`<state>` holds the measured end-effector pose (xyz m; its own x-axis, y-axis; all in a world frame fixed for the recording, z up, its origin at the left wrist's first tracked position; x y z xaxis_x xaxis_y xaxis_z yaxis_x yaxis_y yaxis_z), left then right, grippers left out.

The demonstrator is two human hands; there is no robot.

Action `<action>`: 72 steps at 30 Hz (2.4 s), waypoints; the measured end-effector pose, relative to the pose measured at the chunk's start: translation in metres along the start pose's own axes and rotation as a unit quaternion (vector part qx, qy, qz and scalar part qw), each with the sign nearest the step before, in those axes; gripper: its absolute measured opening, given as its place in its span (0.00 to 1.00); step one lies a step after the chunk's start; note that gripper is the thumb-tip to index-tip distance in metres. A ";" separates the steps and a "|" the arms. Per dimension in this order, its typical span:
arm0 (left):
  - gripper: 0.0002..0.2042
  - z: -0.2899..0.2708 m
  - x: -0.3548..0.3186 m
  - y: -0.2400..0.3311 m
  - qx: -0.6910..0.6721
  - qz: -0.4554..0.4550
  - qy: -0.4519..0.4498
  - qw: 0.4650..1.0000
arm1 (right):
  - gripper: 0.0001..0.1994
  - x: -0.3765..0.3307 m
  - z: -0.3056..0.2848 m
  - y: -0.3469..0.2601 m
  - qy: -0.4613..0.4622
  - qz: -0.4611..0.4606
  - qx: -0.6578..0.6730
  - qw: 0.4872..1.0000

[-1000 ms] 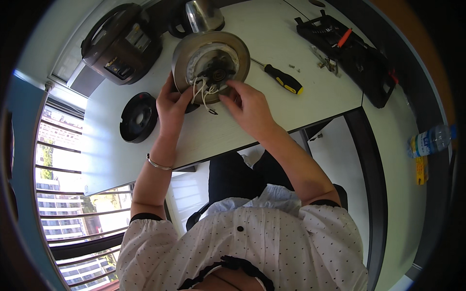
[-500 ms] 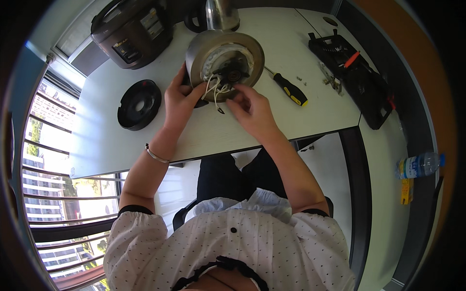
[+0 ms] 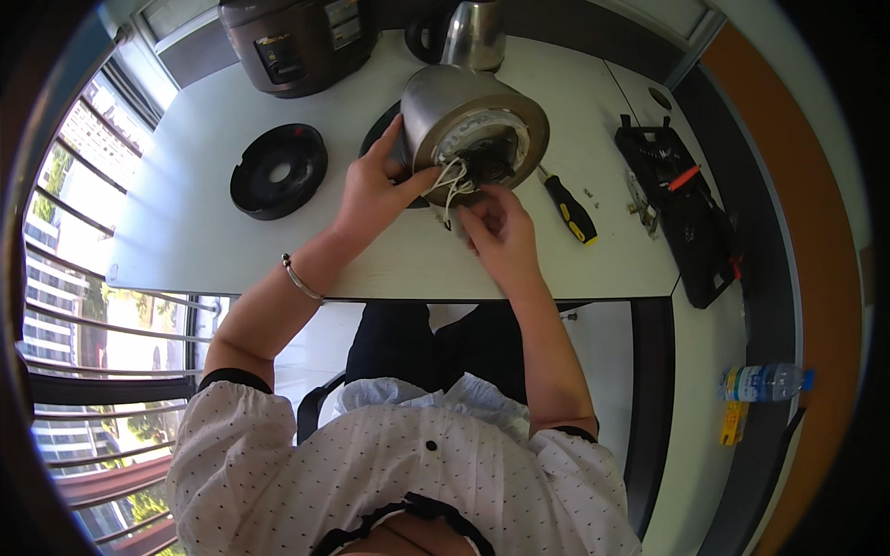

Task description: The person uses a screwdriver to remove screws from the base of an electric kettle. After removing the screws, the person detaches the base cover and inspects the internal wiring.

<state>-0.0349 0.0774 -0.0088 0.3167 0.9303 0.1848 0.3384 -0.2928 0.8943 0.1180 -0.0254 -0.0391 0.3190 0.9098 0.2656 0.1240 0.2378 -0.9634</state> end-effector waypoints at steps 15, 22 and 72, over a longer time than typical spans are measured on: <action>0.47 -0.001 0.003 0.005 -0.056 0.042 -0.171 0.983 | 0.23 0.003 -0.009 0.007 0.012 -0.015 0.052 0.998; 0.51 0.002 0.000 0.008 -0.022 0.091 -0.233 0.968 | 0.24 0.003 -0.014 0.007 0.035 -0.023 0.077 0.996; 0.44 -0.009 -0.007 0.024 -0.102 0.114 -0.246 0.957 | 0.14 -0.007 -0.024 -0.019 0.133 -0.202 -0.078 0.967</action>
<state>-0.0368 0.0658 0.0151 0.7569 0.6172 0.2149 0.0466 -0.3790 0.9242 0.1358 -0.0446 -0.0222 0.4433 0.6281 0.6395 0.4228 0.4825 -0.7671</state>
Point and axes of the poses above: each hand's wrist, its own x-axis towards the middle knuckle, its own z-axis out of the palm, y = z × x, the point moved 6 cm from there along x, towards the middle knuckle, and after that the axes turned 10 degrees about -z, right-handed, at the moved point
